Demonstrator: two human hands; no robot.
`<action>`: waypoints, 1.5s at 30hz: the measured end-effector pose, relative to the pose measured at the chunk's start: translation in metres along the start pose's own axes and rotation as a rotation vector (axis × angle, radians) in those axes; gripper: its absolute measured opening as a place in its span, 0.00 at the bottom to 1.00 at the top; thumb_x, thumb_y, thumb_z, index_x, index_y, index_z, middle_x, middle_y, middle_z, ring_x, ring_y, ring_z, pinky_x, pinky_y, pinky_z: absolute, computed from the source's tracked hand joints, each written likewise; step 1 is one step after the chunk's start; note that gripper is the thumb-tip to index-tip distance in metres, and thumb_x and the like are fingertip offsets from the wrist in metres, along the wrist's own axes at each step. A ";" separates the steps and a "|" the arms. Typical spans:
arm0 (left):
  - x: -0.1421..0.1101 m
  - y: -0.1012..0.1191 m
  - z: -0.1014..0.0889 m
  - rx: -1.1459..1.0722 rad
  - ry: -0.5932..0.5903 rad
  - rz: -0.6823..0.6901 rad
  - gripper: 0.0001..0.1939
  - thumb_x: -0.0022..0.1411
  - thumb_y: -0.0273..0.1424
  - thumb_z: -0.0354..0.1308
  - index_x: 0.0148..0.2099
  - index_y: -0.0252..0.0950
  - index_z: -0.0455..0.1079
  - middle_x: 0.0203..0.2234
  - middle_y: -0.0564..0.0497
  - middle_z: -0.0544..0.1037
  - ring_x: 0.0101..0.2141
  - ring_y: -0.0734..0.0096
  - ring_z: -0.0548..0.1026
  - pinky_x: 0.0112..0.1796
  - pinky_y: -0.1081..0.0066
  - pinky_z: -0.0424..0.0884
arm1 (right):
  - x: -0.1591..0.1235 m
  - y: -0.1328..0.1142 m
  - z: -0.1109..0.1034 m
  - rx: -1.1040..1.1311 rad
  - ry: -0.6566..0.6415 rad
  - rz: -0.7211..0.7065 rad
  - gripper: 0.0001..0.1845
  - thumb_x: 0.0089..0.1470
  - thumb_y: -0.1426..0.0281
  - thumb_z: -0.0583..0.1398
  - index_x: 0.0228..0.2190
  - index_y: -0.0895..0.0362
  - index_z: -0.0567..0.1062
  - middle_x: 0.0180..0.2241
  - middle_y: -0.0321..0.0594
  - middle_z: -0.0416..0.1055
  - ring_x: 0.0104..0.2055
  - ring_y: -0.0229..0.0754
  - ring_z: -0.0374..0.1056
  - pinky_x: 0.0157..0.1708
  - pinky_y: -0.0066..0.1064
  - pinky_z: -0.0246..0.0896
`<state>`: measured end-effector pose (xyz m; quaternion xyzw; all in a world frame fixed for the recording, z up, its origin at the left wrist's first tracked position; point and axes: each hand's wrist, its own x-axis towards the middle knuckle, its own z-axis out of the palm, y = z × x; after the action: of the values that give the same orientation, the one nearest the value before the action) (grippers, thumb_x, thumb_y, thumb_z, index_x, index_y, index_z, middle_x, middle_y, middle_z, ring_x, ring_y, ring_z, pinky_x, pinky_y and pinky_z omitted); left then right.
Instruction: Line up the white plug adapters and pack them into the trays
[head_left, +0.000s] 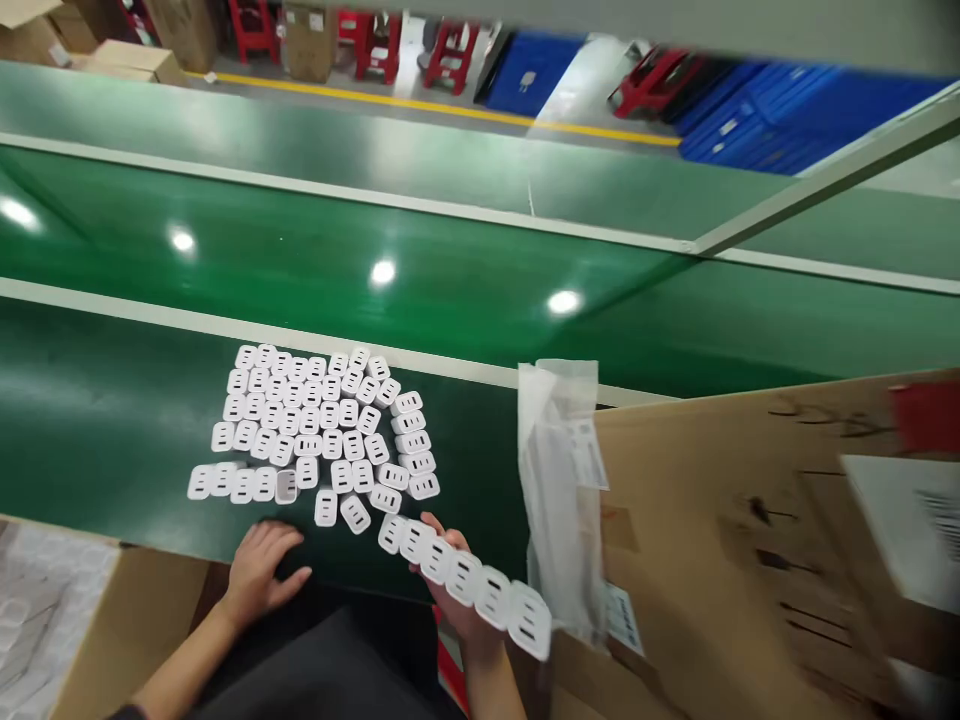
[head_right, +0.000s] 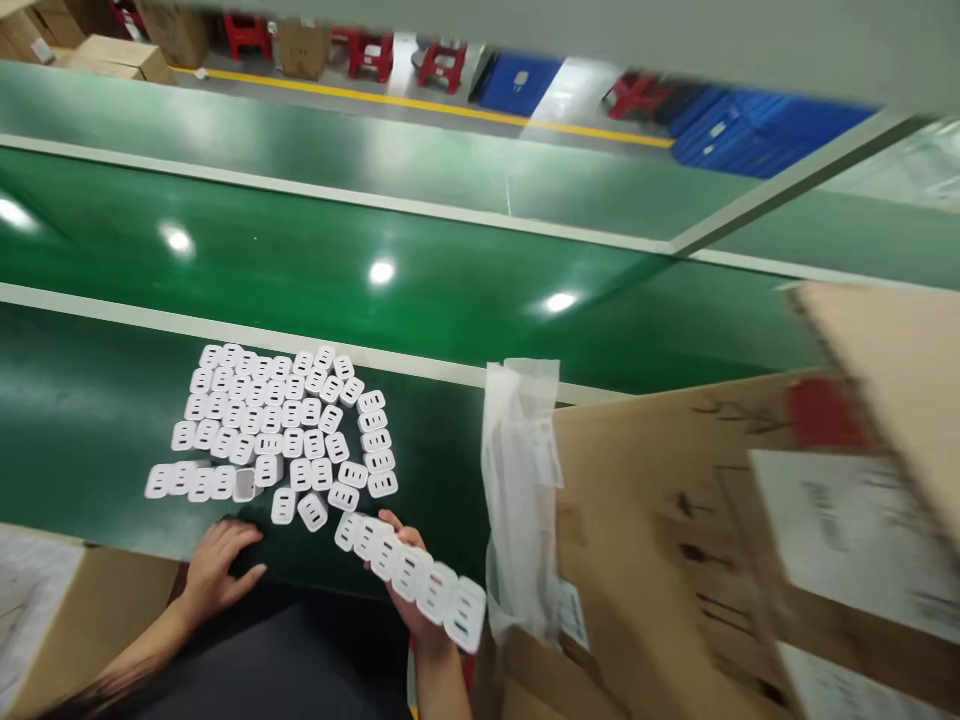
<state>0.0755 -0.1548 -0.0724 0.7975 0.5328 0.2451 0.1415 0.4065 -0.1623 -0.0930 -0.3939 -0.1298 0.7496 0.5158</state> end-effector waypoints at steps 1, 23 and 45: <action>-0.002 -0.001 0.005 0.034 0.022 0.025 0.10 0.63 0.37 0.60 0.44 0.38 0.72 0.35 0.49 0.80 0.37 0.63 0.77 0.38 0.65 0.71 | -0.001 0.007 -0.004 0.018 0.010 -0.043 0.25 0.45 0.40 0.63 0.38 0.42 0.77 0.58 0.34 0.69 0.51 0.50 0.70 0.40 0.41 0.71; 0.042 0.014 0.007 -0.274 0.129 0.537 0.34 0.61 0.50 0.61 0.63 0.39 0.61 0.50 0.42 0.76 0.48 0.58 0.75 0.48 0.61 0.74 | 0.000 0.098 0.096 0.125 -0.177 -0.101 0.33 0.44 0.39 0.61 0.44 0.47 0.75 0.57 0.40 0.69 0.62 0.57 0.60 0.56 0.56 0.60; 0.050 0.013 -0.010 0.241 -0.041 0.451 0.31 0.65 0.53 0.55 0.62 0.40 0.66 0.32 0.51 0.76 0.33 0.65 0.70 0.33 0.64 0.60 | 0.009 0.049 0.073 -0.181 -0.343 0.097 0.25 0.57 0.52 0.60 0.45 0.59 0.74 0.39 0.49 0.79 0.33 0.46 0.76 0.33 0.38 0.73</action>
<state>0.0962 -0.1146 -0.0460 0.9121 0.3638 0.1888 -0.0020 0.3191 -0.1599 -0.0790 -0.3110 -0.2635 0.8150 0.4119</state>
